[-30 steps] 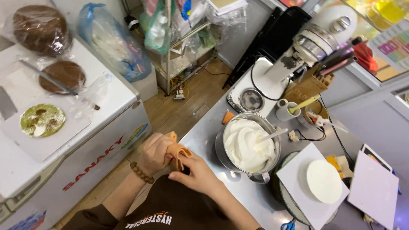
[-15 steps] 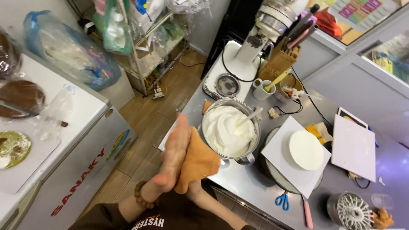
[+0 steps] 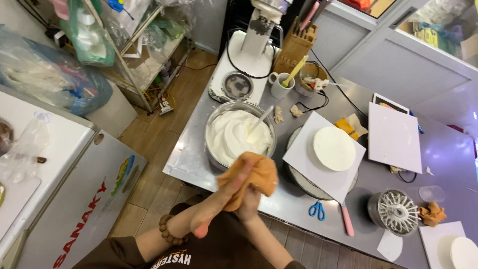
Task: Preparing frosting using a stand mixer and cleaning the workstation in a bakery kitchen.
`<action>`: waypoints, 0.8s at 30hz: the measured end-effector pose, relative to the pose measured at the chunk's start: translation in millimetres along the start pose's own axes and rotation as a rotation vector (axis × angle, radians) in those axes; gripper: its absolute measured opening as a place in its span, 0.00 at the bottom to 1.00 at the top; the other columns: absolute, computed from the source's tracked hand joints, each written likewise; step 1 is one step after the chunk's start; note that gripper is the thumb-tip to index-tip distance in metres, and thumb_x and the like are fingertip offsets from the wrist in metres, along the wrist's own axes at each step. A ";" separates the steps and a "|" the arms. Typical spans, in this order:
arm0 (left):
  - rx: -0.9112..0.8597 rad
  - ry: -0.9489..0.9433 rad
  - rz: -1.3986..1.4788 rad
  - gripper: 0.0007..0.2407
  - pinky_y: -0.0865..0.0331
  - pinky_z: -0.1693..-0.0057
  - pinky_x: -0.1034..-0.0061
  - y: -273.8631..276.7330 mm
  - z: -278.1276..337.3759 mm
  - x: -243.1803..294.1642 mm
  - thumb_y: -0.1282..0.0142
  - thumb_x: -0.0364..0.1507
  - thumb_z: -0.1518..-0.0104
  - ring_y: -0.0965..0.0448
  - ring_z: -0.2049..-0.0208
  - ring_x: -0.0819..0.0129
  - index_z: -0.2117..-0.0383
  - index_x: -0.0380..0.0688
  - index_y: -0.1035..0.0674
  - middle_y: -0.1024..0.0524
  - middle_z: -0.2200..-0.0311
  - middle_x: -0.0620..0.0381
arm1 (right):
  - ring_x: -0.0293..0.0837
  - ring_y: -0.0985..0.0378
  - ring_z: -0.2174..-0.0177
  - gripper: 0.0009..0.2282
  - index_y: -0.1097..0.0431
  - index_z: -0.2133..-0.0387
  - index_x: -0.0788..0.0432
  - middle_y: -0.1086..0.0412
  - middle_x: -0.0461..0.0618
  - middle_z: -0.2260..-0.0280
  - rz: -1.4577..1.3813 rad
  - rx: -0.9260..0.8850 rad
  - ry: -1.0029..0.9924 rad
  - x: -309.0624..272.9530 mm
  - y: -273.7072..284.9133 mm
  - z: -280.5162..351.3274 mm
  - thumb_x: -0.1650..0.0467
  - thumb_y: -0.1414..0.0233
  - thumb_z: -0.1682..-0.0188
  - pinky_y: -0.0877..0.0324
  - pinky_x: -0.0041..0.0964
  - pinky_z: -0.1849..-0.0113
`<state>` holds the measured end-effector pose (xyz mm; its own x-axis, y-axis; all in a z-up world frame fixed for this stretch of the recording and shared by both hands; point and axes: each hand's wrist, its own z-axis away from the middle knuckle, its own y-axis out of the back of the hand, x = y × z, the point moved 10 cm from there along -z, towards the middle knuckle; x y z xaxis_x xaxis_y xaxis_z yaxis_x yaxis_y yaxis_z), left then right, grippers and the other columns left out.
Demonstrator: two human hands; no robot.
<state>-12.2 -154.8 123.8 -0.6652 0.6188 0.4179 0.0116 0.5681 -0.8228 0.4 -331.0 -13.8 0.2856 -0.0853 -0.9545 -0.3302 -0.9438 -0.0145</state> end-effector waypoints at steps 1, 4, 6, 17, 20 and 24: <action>-0.191 0.197 -0.032 0.20 0.44 0.32 0.74 0.0 -11.4 16.3 0.58 0.25 0.34 0.36 0.37 0.73 0.34 0.44 0.38 0.38 0.35 0.62 | 0.47 0.37 0.50 0.17 0.44 0.47 0.59 0.42 0.54 0.50 0.002 0.058 -0.021 10.0 28.1 -13.6 0.68 0.54 0.49 0.39 0.47 0.45; -0.660 0.672 -0.112 0.23 0.42 0.33 0.68 -60.6 -1.5 24.9 0.51 0.40 0.38 0.32 0.38 0.65 0.40 0.37 0.30 0.29 0.41 0.50 | 0.45 0.35 0.52 0.14 0.41 0.50 0.58 0.40 0.52 0.53 0.010 0.155 -0.058 32.8 131.5 -42.5 0.71 0.52 0.50 0.38 0.46 0.47; -0.944 0.948 -0.163 0.29 0.41 0.34 0.64 -79.2 31.2 0.4 0.46 0.49 0.40 0.29 0.39 0.61 0.44 0.33 0.25 0.24 0.44 0.42 | 0.44 0.34 0.54 0.14 0.40 0.51 0.57 0.39 0.51 0.55 0.009 0.199 -0.071 50.7 170.4 -49.7 0.73 0.52 0.50 0.37 0.45 0.48; -0.570 0.796 -0.927 0.12 0.27 0.45 0.57 51.6 42.7 -94.9 0.41 0.30 0.40 0.21 0.47 0.51 0.51 0.47 0.18 0.22 0.48 0.51 | 0.61 0.21 0.64 0.15 0.34 0.60 0.58 0.29 0.56 0.68 0.384 -0.092 0.059 42.5 38.2 -82.0 0.72 0.41 0.60 0.27 0.54 0.60; -0.415 0.831 -0.931 0.14 0.29 0.43 0.54 78.9 34.4 -85.1 0.44 0.28 0.38 0.24 0.46 0.43 0.48 0.38 0.21 0.23 0.49 0.38 | 0.47 0.22 0.83 0.09 0.35 0.69 0.58 0.28 0.53 0.84 0.166 -0.316 -0.057 28.8 13.2 -87.1 0.78 0.44 0.60 0.28 0.39 0.76; -0.289 0.798 -0.977 0.16 0.27 0.44 0.60 120.2 20.1 -83.8 0.41 0.31 0.40 0.21 0.47 0.53 0.46 0.43 0.21 0.21 0.50 0.46 | 0.42 0.23 0.86 0.02 0.31 0.66 0.61 0.27 0.55 0.85 -0.239 -0.562 -0.245 79.8 -39.4 -49.5 0.73 0.48 0.47 0.27 0.35 0.77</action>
<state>30.0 -149.2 -17.8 0.1355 -0.0225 0.9905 0.0030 0.9997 0.0223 80.7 -316.5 -74.6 0.0575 0.1596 -0.9855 0.2563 -0.9564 -0.1399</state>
